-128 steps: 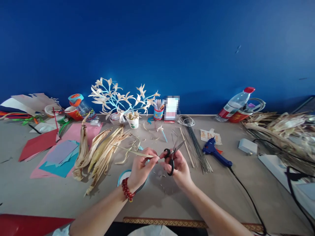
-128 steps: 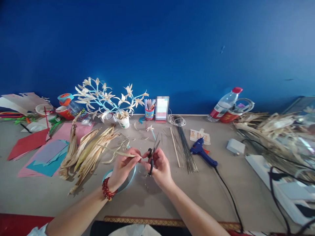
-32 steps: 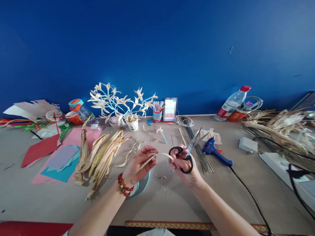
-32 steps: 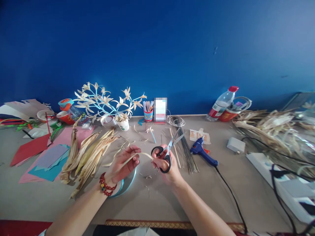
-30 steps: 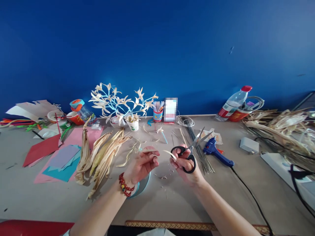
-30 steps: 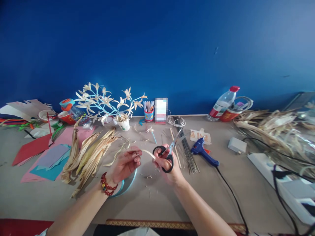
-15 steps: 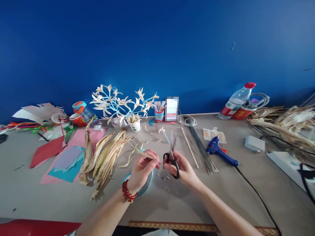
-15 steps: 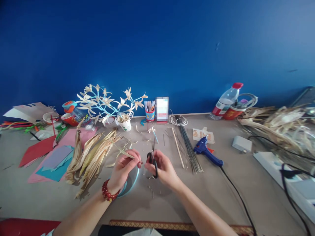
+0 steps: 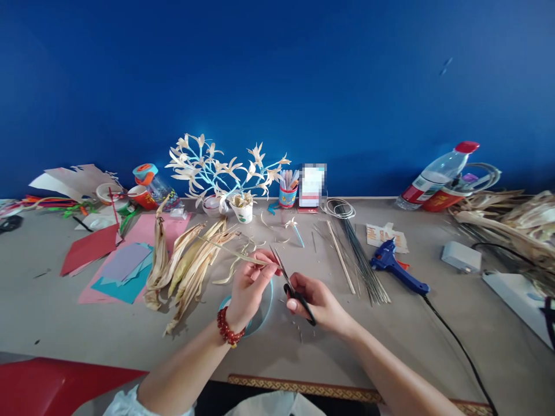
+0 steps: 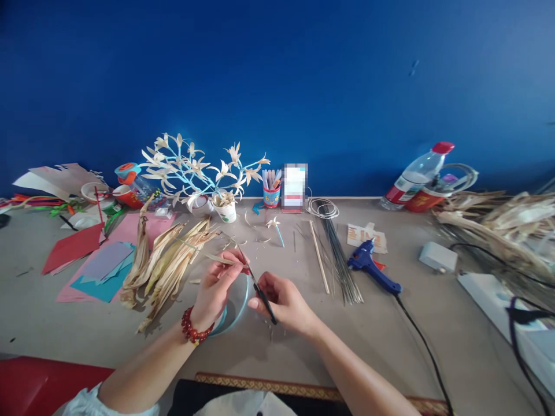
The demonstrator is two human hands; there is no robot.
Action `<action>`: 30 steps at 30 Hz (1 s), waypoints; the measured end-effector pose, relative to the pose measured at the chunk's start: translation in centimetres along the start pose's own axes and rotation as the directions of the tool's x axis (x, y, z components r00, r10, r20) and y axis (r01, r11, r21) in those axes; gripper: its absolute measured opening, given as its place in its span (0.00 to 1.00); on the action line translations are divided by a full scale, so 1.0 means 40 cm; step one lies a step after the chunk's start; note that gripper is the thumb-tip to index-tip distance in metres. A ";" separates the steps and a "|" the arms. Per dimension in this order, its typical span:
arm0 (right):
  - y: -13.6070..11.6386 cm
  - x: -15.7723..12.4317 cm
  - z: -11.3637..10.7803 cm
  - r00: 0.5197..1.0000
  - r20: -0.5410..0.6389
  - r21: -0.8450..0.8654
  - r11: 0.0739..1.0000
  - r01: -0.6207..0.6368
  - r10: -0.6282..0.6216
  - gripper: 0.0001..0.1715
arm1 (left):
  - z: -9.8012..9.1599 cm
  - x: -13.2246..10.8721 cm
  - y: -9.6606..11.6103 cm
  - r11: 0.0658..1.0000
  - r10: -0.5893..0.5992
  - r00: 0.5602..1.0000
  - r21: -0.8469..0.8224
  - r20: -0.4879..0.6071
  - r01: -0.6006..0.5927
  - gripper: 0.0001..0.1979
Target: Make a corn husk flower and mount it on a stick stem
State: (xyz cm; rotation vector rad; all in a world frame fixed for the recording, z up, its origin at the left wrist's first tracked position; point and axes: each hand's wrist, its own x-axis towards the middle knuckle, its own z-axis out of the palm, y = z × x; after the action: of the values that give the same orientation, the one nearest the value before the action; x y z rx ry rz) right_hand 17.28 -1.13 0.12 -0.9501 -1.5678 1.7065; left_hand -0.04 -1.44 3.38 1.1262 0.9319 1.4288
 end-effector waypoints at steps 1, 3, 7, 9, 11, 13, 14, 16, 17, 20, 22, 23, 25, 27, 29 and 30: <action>-0.002 -0.001 0.000 1.000 -0.007 -0.003 1.000 -0.007 0.007 0.35 | 0.000 0.000 -0.001 1.000 0.000 1.000 0.003 -0.004 0.000 0.08; -0.004 -0.002 0.001 1.000 -0.015 -0.007 1.000 -0.018 0.018 0.35 | -0.002 0.000 -0.002 1.000 -0.005 1.000 0.011 -0.007 0.005 0.08; -0.006 -0.002 0.000 0.999 -0.017 -0.023 0.999 -0.028 0.028 0.35 | -0.005 0.002 0.000 1.000 -0.005 1.000 0.015 0.014 0.005 0.07; -0.006 -0.002 -0.001 0.999 -0.025 -0.034 0.999 -0.030 0.029 0.35 | -0.007 0.003 0.002 1.000 -0.007 1.000 0.015 0.028 0.007 0.07; -0.007 -0.001 -0.002 0.999 -0.037 -0.043 0.999 -0.029 0.027 0.35 | -0.008 0.005 0.003 1.000 -0.014 0.999 0.024 0.031 0.014 0.08; -0.007 -0.001 -0.003 0.999 -0.042 -0.054 0.998 -0.027 0.025 0.35 | -0.009 0.006 0.005 0.999 -0.021 0.999 0.037 0.029 0.020 0.08; -0.008 -0.001 -0.004 0.999 -0.041 -0.058 0.998 -0.027 0.025 0.35 | -0.010 0.007 0.006 0.999 -0.022 0.999 0.041 0.029 0.021 0.08; -0.008 -0.001 -0.007 0.999 -0.037 -0.065 0.998 -0.028 0.025 0.35 | -0.012 0.009 0.008 0.999 -0.019 0.999 0.051 0.039 0.017 0.09; -0.007 -0.001 -0.009 0.999 -0.035 -0.068 0.997 -0.029 0.026 0.34 | -0.013 0.009 0.009 0.998 -0.016 0.999 0.058 0.046 0.014 0.09; -0.002 0.000 -0.015 0.999 -0.026 -0.068 0.997 -0.046 0.044 0.33 | -0.015 0.012 0.014 0.997 -0.010 0.998 0.081 0.066 0.005 0.09; 0.003 0.000 -0.017 0.998 -0.026 -0.061 0.996 -0.062 0.060 0.33 | -0.015 0.012 0.018 0.995 -0.012 0.998 0.096 0.068 0.005 0.08; 0.006 0.000 -0.018 0.997 -0.032 -0.056 0.996 -0.069 0.067 0.32 | -0.014 0.012 0.019 0.995 -0.012 0.998 0.100 0.067 0.005 0.07; 0.007 0.000 -0.020 0.996 -0.060 -0.035 0.997 -0.072 0.070 0.32 | -0.014 0.012 0.021 0.995 -0.014 0.997 0.100 0.072 0.007 0.07; 0.003 0.001 -0.020 0.994 -0.091 0.001 0.999 -0.053 0.053 0.32 | -0.014 0.011 0.022 0.996 -0.017 0.997 0.092 0.078 0.010 0.07; -0.009 0.002 -0.021 0.992 -0.127 0.033 0.999 -0.021 0.025 0.31 | -0.013 0.011 0.022 0.996 -0.025 0.996 0.090 0.091 0.016 0.07; -0.017 0.003 -0.021 0.989 -0.146 0.043 0.999 -0.005 0.011 0.31 | -0.013 0.010 0.023 0.996 -0.030 0.994 0.091 0.104 0.021 0.08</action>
State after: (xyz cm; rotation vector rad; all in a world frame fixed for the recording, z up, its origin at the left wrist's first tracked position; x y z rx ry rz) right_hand 17.90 -0.53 0.74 -1.0367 -1.4292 1.6306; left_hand -0.78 -1.15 4.17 1.2402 0.9400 1.3046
